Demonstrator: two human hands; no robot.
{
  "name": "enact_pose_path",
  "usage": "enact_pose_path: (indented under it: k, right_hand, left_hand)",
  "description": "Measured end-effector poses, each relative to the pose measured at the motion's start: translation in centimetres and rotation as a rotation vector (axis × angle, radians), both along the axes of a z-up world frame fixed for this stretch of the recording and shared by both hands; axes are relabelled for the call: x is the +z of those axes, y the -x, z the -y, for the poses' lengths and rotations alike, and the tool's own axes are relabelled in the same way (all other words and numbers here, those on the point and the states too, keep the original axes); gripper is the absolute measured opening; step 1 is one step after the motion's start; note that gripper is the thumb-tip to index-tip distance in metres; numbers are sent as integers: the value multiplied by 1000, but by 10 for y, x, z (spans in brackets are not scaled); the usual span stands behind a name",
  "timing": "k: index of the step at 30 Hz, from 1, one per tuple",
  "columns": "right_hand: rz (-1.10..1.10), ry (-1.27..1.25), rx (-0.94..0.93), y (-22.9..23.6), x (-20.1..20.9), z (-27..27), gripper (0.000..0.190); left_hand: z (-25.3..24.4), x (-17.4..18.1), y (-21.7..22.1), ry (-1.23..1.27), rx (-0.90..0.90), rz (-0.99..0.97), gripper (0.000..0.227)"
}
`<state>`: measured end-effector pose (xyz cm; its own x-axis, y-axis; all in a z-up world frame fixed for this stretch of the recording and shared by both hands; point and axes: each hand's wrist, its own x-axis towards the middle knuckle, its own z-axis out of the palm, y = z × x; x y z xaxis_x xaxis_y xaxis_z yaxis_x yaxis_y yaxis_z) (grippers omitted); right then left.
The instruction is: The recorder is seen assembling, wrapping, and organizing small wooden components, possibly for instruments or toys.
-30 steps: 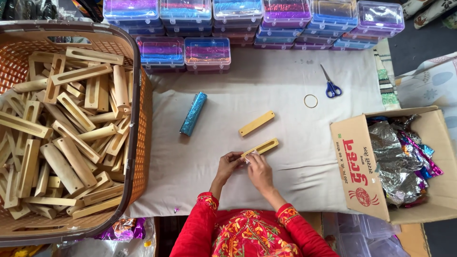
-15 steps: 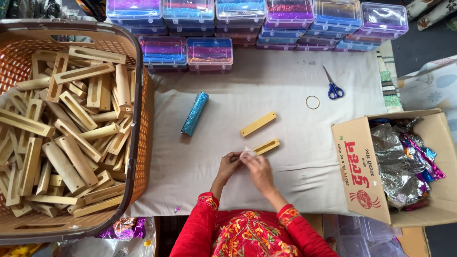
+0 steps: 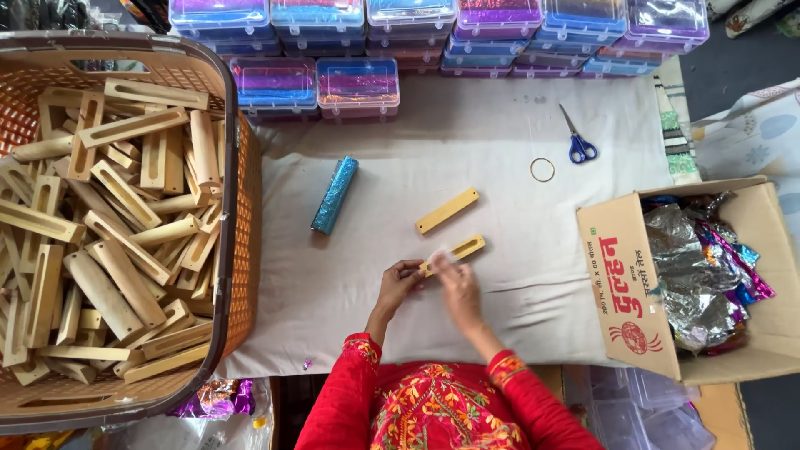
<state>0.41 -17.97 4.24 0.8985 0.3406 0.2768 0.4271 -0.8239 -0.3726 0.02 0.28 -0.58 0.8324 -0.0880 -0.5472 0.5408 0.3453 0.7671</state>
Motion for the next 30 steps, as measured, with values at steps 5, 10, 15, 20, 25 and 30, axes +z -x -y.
enact_pose_path:
  k: [5,10,15,20,25,30]
  right_hand:
    - [-12,-15,69,-8,8,11,61]
    - [3,39,-57,-39,19,49,53]
    - [24,-7,-22,-13,3,18,39]
    - [-85,-141,65,2,41,-14,37]
    - [-8,-143,91,-30,38,32,31]
    - [8,-101,-151,-33,24,28,36]
  left_hand:
    - [2,-8,1,-13,-1,18,37]
    - [2,6,1,-39,-7,26,36]
    - [1,-1,0,-30,-7,7,35]
    - [3,-7,1,-32,-1,21,36]
    - [2,7,0,-55,-23,28,36]
    - [1,6,-1,-40,-9,18,37]
